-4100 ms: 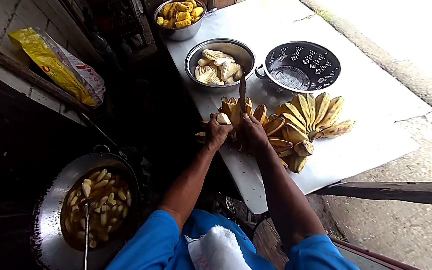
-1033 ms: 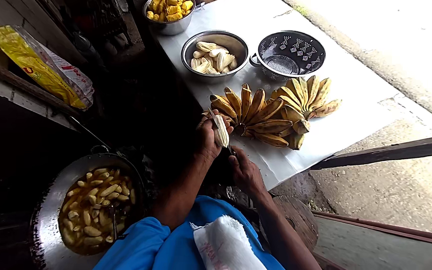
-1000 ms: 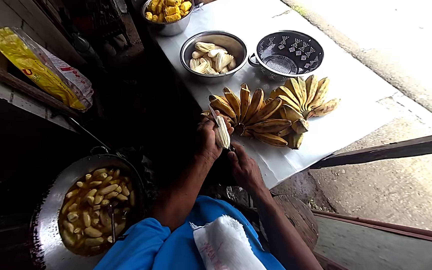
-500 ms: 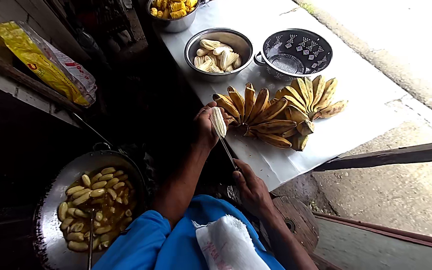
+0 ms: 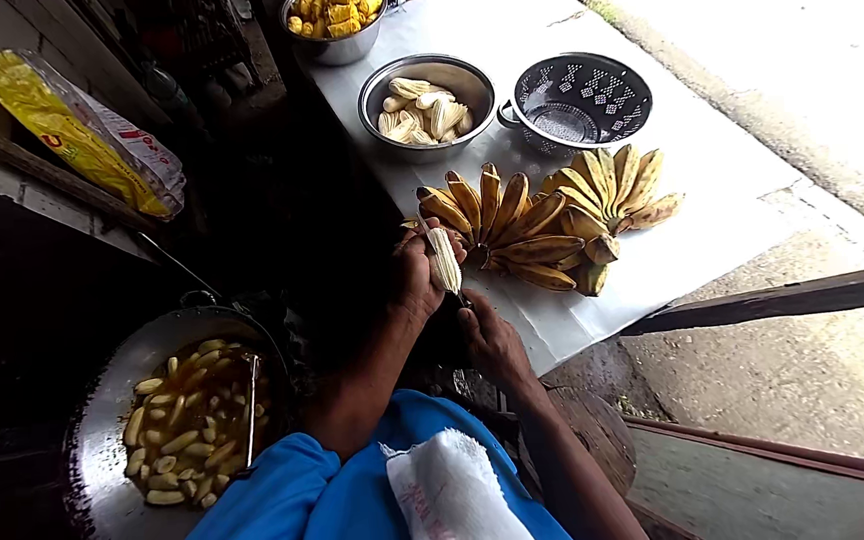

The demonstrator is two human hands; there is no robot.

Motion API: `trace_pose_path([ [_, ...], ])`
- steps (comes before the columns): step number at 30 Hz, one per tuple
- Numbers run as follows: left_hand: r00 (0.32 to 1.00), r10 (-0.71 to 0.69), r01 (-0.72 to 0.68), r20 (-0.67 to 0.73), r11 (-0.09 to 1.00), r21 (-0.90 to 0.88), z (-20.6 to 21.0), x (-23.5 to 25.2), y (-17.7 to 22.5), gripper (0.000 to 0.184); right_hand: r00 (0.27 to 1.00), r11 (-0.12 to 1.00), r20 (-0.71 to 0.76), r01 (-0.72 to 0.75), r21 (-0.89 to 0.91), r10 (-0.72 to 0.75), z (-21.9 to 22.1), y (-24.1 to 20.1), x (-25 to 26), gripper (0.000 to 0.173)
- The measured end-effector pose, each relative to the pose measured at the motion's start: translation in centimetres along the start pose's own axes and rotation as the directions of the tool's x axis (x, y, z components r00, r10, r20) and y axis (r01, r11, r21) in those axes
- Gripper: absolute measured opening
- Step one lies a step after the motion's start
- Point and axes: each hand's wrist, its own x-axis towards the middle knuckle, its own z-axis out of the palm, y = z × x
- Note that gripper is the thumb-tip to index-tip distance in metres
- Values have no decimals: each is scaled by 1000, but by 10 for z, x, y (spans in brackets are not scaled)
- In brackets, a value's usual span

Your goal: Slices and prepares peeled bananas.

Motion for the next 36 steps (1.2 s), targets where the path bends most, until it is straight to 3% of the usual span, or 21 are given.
trace_pose_path([
  [4, 1000, -13, 13, 18, 1000, 14, 4, 1, -6, 31, 999, 1000, -48, -6, 4, 6, -2, -1, 19, 44],
  [13, 999, -13, 13, -34, 1000, -4, -3, 24, 20, 32, 994, 976, 18, 103, 191, -108, -6, -2, -56, 50],
  [16, 998, -40, 40, -45, 999, 12, 2, 20, 15, 33, 996, 984, 9, 87, 155, -89, -5, -1, -42, 50],
  [23, 993, -87, 91, 74, 994, -56, 0, 7, -9, 37, 999, 993, 4, 34, 110, -35, -9, -3, -12, 47],
  [28, 999, -37, 37, 21, 999, -6, -2, 9, 0, 33, 999, 995, 26, 34, 94, -37, -1, 11, -33, 49],
  [33, 998, -63, 63, 0, 993, 95, 5, -11, -14, 36, 1000, 999, -27, -15, 33, 16, -4, 7, 10, 42],
  [36, 994, -106, 106, -26, 994, -10, 6, 0, -13, 35, 1000, 996, -6, -19, 83, 19, -6, 6, 7, 42],
])
